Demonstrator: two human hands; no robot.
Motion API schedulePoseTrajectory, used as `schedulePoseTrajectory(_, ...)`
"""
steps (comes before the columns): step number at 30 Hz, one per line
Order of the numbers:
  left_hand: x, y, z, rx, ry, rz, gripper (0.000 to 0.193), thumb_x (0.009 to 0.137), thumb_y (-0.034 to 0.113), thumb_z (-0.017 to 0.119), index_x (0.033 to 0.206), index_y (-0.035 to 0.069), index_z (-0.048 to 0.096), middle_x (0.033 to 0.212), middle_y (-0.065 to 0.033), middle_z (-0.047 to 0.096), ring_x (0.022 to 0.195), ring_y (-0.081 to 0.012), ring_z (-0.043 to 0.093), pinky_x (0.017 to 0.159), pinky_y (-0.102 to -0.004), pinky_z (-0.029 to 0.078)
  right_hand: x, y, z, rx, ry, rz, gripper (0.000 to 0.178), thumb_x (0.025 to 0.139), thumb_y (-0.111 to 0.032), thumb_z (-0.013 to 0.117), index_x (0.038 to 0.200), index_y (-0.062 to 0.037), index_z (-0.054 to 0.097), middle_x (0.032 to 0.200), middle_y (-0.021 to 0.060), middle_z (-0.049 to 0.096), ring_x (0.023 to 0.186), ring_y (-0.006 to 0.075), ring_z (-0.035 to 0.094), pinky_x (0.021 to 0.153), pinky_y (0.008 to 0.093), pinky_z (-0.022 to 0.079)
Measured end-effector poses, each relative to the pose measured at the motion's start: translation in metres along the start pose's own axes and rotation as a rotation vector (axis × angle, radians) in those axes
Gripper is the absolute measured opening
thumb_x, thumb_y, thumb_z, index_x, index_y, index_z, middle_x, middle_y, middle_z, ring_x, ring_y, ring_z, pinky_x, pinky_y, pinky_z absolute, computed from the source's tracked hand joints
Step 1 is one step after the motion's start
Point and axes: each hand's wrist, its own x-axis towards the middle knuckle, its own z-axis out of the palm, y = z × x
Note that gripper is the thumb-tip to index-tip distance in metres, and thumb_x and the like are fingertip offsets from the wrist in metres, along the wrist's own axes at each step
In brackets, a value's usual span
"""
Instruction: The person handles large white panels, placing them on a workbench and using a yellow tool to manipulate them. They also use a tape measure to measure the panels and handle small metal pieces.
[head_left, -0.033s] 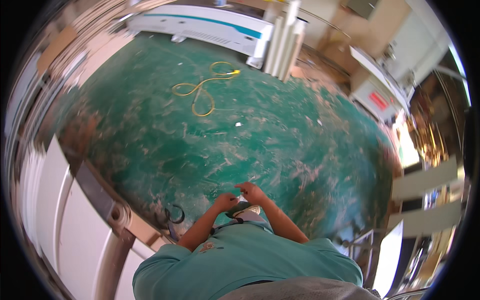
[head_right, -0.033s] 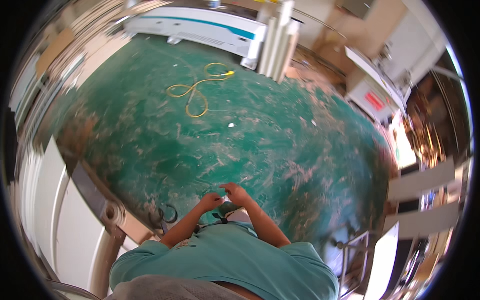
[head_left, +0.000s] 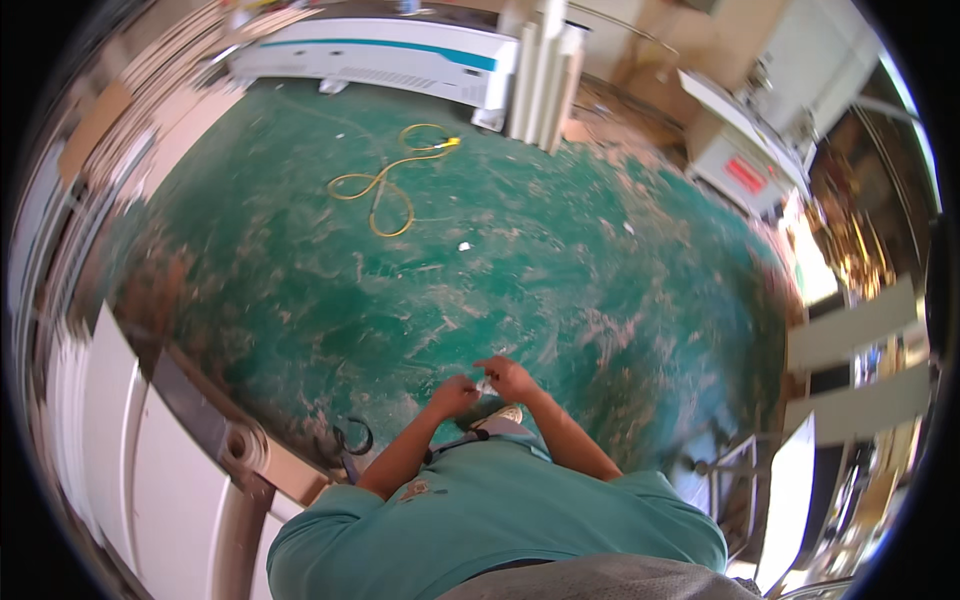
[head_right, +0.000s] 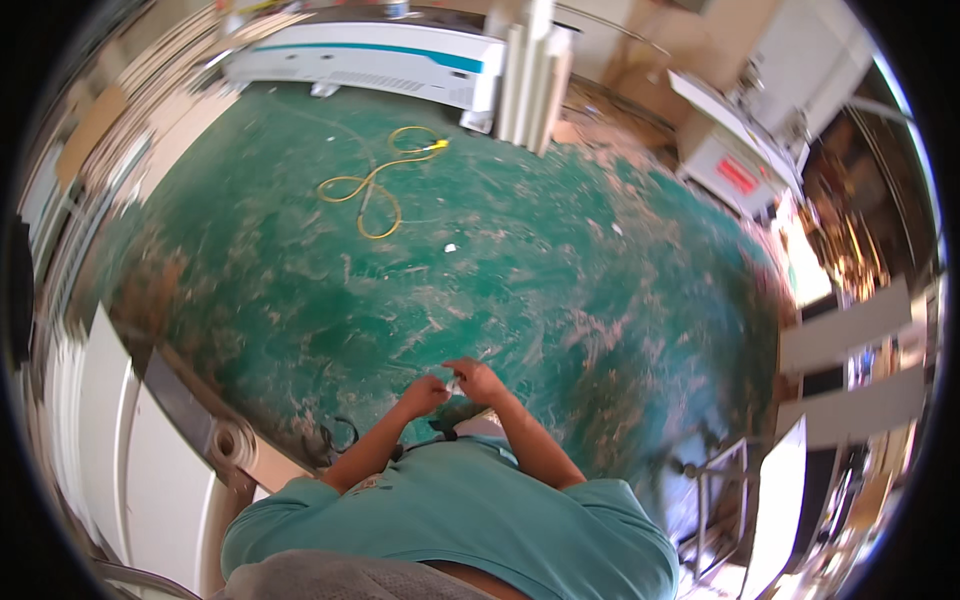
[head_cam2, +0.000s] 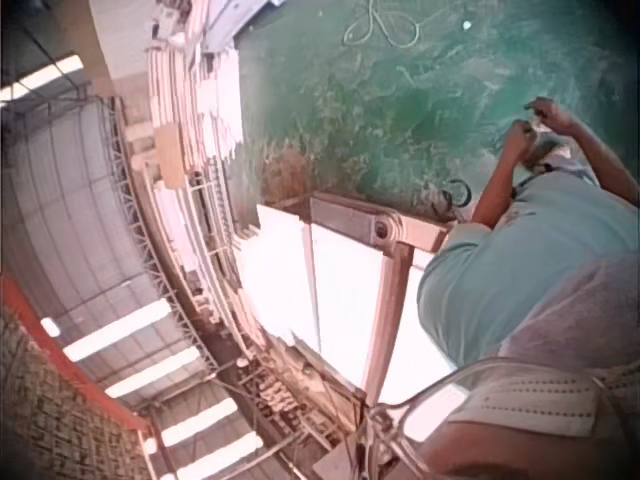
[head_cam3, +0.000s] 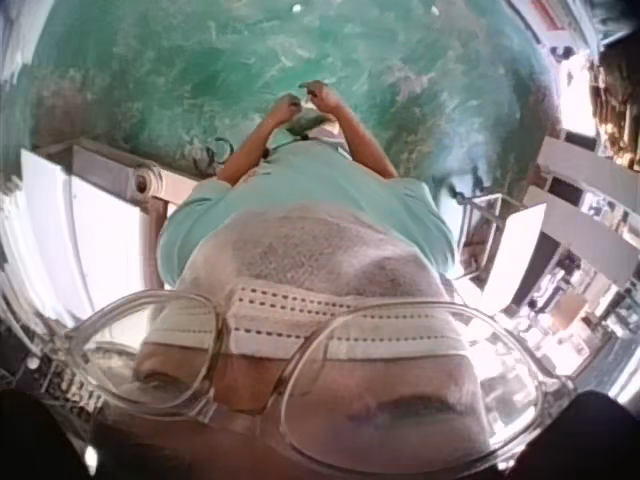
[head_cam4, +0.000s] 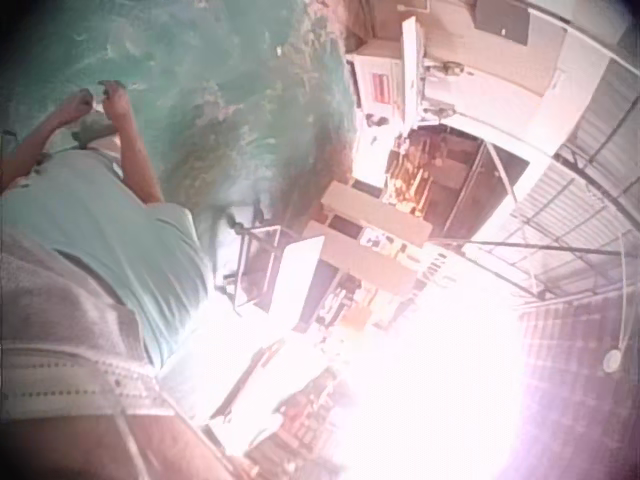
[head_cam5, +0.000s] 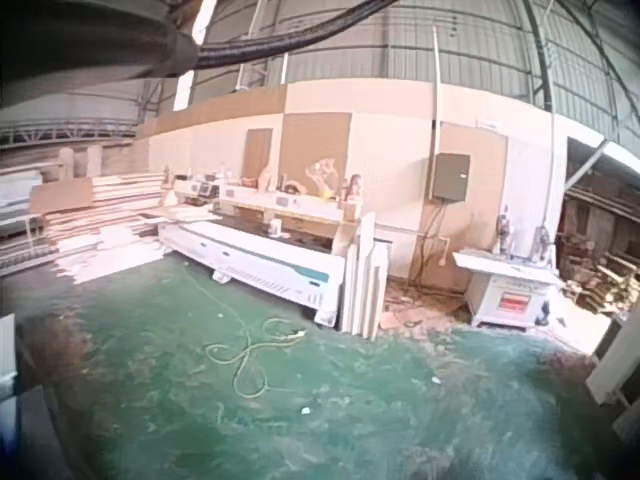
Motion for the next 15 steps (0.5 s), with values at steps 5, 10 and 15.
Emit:
schedulePoseTrajectory(5, 0.148, 0.134, 0.028, -0.234, 0.062, 0.329, 0.032, 0.072, 0.013, 0.08, 0.099, 0.006, 0.066, 0.089, -0.0097, 0.061, 0.087, -0.0303, 0.063, 0.077, -0.0415, 0.051, -0.048, 0.042, -0.141, 0.01, 0.384, 0.108, 0.054, 0.074, 0.002, 0.06, 0.126, -0.0134, 0.062, 0.095, 0.0138, 0.062, 0.084, 0.0313, 0.063, 0.074, 0.04, 0.053)
schedulePoseTrajectory(10, 0.262, 0.236, 0.057, -0.105, -0.098, 0.412, 0.013, 0.075, 0.014, 0.075, 0.08, 0.004, 0.067, 0.085, -0.0113, 0.066, 0.085, -0.0313, 0.065, 0.074, -0.0391, 0.051, -0.071, 0.073, -0.246, 0.017, 0.57, 0.221, 0.055, 0.076, 0.004, 0.061, 0.128, -0.0134, 0.061, 0.097, 0.0115, 0.061, 0.083, 0.0251, 0.062, 0.075, 0.0347, 0.053)
schedulePoseTrajectory(15, 0.348, 0.282, 0.064, -0.411, -0.112, 0.213, 0.018, 0.076, 0.013, 0.069, 0.09, 0.002, 0.065, 0.094, -0.0109, 0.065, 0.087, -0.0258, 0.065, 0.076, -0.0357, 0.051, -0.042, 0.11, -0.358, 0.086, 0.514, 0.259, 0.056, 0.079, 0.003, 0.061, 0.132, -0.0134, 0.059, 0.102, 0.0115, 0.06, 0.088, 0.0236, 0.064, 0.076, 0.0349, 0.054)
